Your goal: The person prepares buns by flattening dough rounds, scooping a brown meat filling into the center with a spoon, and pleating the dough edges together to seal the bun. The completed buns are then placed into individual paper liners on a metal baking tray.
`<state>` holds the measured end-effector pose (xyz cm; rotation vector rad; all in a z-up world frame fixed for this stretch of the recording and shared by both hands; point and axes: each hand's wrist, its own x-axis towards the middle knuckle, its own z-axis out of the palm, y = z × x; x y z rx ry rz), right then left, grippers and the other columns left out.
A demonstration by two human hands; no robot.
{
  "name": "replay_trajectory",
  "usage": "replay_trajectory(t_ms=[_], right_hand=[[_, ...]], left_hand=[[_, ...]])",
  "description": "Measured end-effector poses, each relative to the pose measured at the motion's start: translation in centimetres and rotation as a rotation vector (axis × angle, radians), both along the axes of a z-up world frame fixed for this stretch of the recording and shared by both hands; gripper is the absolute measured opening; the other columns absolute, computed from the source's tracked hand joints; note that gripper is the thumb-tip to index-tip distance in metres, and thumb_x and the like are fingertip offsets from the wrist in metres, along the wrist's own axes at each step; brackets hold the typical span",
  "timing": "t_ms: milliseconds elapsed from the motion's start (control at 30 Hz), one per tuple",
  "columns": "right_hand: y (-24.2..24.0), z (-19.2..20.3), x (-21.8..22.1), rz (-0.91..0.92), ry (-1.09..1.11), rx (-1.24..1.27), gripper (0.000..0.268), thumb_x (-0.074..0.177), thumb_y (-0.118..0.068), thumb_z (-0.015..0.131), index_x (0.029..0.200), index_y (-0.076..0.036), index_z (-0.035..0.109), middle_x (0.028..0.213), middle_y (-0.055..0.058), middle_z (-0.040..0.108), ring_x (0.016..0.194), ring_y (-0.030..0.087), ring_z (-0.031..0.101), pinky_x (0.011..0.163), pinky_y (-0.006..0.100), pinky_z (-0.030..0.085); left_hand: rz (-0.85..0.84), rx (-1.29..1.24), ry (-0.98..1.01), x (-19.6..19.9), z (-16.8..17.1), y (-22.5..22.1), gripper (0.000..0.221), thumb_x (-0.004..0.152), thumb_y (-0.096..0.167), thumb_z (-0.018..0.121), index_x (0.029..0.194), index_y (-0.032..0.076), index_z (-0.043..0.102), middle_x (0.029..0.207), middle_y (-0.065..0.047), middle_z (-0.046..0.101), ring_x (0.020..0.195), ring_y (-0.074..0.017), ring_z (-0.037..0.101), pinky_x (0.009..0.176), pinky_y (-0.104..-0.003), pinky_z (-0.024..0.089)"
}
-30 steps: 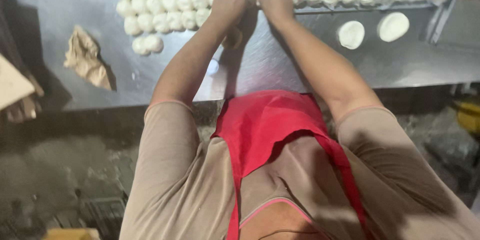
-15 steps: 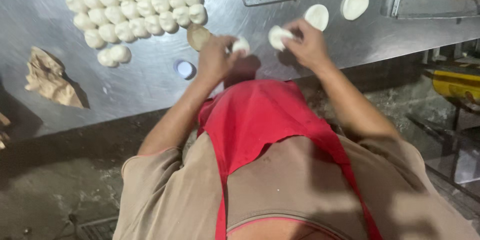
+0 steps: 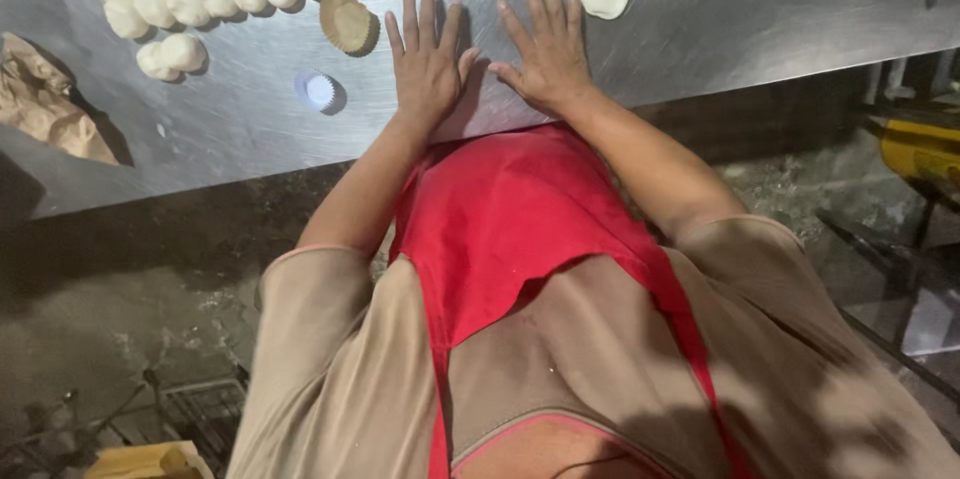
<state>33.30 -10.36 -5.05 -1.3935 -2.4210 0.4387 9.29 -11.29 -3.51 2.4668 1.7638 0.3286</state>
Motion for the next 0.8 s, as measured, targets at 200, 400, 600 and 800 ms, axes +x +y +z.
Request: replay_trajectory(t_ms=[200, 400, 600, 800], right_hand=[[1.8, -0.8, -1.0, -0.027, -0.03, -0.094, 0.092, 0.102, -0.069, 0.058, 0.163, -0.003, 0.038, 0.168, 0.03, 0.017, 0.154, 0.049, 0.009, 0.119, 0.07, 0.004], [1.7, -1.7, -2.2, -0.014, -0.056, -0.109, 0.082, 0.109, -0.059, 0.057, 0.168, -0.005, 0.036, 0.173, 0.028, 0.017, 0.16, 0.047, 0.009, 0.126, 0.068, 0.004], [2.4, -0.8, -1.5, -0.005, -0.04, -0.178, 0.086, 0.103, -0.06, 0.056, 0.164, -0.002, 0.034, 0.169, 0.03, 0.016, 0.156, 0.048, 0.009, 0.122, 0.069, 0.002], [3.2, -1.5, -2.4, 0.055, -0.027, -0.172, 0.084, 0.103, -0.057, 0.054, 0.162, -0.001, 0.036, 0.167, 0.027, 0.019, 0.156, 0.045, 0.01, 0.122, 0.066, 0.004]], left_hand=[[0.072, -0.132, -0.038, -0.1, -1.2, 2.0, 0.081, 0.099, 0.062, 0.061, 0.157, 0.009, 0.04, 0.162, -0.031, 0.022, 0.151, -0.0516, 0.011, 0.117, -0.074, 0.007], [0.13, -0.117, -0.044, 1.0, -2.4, 1.5, 0.077, 0.106, 0.059, 0.058, 0.163, 0.012, 0.037, 0.168, -0.028, 0.021, 0.157, -0.0505, 0.01, 0.123, -0.073, 0.008], [0.139, -0.075, -0.052, 0.5, -2.0, 1.4, 0.081, 0.101, 0.06, 0.06, 0.161, 0.011, 0.036, 0.165, -0.031, 0.019, 0.154, -0.052, 0.009, 0.119, -0.075, 0.007], [0.138, -0.041, -0.034, 1.4, -3.4, 3.3, 0.079, 0.105, 0.058, 0.062, 0.162, 0.009, 0.036, 0.166, -0.03, 0.02, 0.155, -0.0508, 0.009, 0.121, -0.073, 0.011]])
